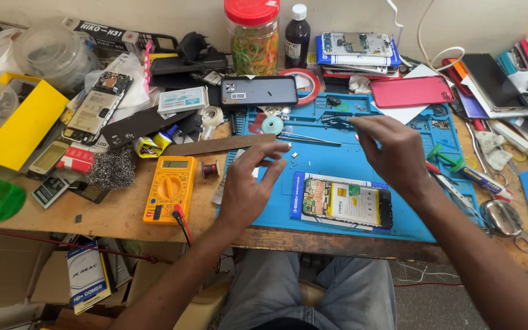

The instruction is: The person disassembles a blue feature phone, removes the battery, and uses a screwdriver to adjust internal components. They reassemble the phone, test it by pressing buttons, and then handle a smartphone battery and a SIM card package.

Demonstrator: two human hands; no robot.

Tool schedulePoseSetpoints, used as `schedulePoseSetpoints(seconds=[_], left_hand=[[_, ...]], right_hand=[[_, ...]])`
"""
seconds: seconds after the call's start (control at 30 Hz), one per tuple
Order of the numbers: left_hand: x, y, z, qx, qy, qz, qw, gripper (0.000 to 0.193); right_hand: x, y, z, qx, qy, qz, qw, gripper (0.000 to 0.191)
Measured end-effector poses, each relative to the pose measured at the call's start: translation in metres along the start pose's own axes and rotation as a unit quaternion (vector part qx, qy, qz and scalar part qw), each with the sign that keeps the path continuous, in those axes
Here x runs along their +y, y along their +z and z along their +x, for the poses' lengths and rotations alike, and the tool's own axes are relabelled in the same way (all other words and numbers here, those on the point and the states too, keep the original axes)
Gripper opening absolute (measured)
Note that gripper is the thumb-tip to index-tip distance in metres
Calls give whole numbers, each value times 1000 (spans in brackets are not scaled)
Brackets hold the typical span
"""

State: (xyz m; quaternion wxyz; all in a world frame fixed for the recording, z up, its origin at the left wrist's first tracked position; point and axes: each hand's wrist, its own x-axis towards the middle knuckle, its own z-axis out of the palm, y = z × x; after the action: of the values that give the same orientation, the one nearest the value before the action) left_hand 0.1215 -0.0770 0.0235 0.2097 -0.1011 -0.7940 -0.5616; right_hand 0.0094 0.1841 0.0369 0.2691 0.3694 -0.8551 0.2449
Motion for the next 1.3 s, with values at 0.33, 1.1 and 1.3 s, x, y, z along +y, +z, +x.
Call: schedulePoseSetpoints(seconds=[0.33,1.1,1.3], left_hand=[[-42,50,30,-149,-151,-315,925,16],[-14,-5,-14,-141,15,96,985,35],[-8,-2,-19,-153,90,140,974,40]], right_hand=[[-66,-11,-34,-26,321,307,896,48],[-73,-10,-50,-172,108,132,970,101],[-74,-5,-44,-206,141,117,961,104]])
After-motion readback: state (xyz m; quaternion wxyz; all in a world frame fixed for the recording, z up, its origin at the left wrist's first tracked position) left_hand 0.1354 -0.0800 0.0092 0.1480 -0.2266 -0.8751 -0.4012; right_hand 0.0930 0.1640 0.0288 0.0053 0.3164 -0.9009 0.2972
